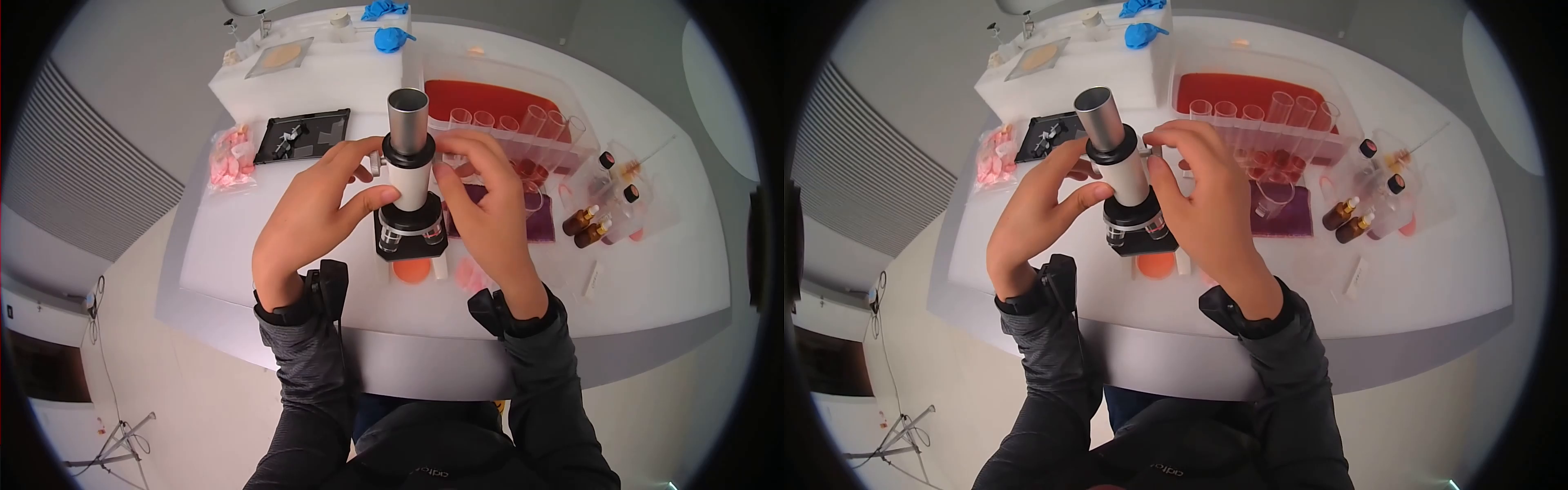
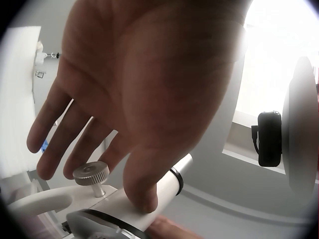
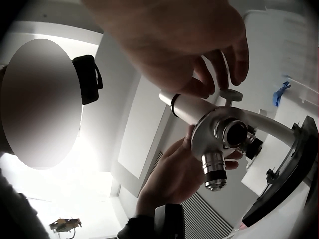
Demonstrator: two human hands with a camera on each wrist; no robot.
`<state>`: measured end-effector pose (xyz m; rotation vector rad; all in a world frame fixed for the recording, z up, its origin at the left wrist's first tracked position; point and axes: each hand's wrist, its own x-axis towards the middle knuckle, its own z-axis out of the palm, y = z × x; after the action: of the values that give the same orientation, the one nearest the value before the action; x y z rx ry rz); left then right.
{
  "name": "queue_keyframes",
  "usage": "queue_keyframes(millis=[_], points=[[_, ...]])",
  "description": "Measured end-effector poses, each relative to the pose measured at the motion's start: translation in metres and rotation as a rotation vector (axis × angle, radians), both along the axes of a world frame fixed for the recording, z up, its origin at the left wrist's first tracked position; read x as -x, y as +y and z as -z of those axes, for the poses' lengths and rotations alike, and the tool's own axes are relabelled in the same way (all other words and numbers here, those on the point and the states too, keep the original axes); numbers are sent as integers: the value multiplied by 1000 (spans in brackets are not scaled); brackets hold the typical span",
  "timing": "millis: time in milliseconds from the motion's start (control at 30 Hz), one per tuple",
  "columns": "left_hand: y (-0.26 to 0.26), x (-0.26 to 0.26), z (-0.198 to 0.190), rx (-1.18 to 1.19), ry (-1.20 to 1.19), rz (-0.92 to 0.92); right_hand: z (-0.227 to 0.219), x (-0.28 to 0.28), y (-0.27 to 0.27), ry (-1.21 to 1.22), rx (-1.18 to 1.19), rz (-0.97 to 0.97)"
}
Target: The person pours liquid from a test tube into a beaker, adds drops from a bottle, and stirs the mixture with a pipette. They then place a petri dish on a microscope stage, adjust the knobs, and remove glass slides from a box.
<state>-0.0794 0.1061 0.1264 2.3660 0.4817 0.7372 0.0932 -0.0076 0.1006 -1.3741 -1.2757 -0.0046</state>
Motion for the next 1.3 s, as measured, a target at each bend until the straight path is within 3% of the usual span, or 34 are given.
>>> queue_keyframes(millis=[267, 567, 733, 867, 1167, 1300], points=[[8, -10, 9, 40, -18, -35, -6, -10, 4, 222, 314, -62], [6, -9, 6, -15, -24, -70, -4, -14, 1, 217, 314, -154], [5, -11, 5, -12, -40, -81, 1, -9, 3, -53, 78, 10], [6, -9, 7, 125, -40, -67, -6, -6, -2, -235, -99, 110], [5, -11, 3, 86, -30, -76, -15, -5, -19, -366, 51, -13], [5, -11, 4, 59, -47, -109, -22, 0, -21, -359, -163, 28]])
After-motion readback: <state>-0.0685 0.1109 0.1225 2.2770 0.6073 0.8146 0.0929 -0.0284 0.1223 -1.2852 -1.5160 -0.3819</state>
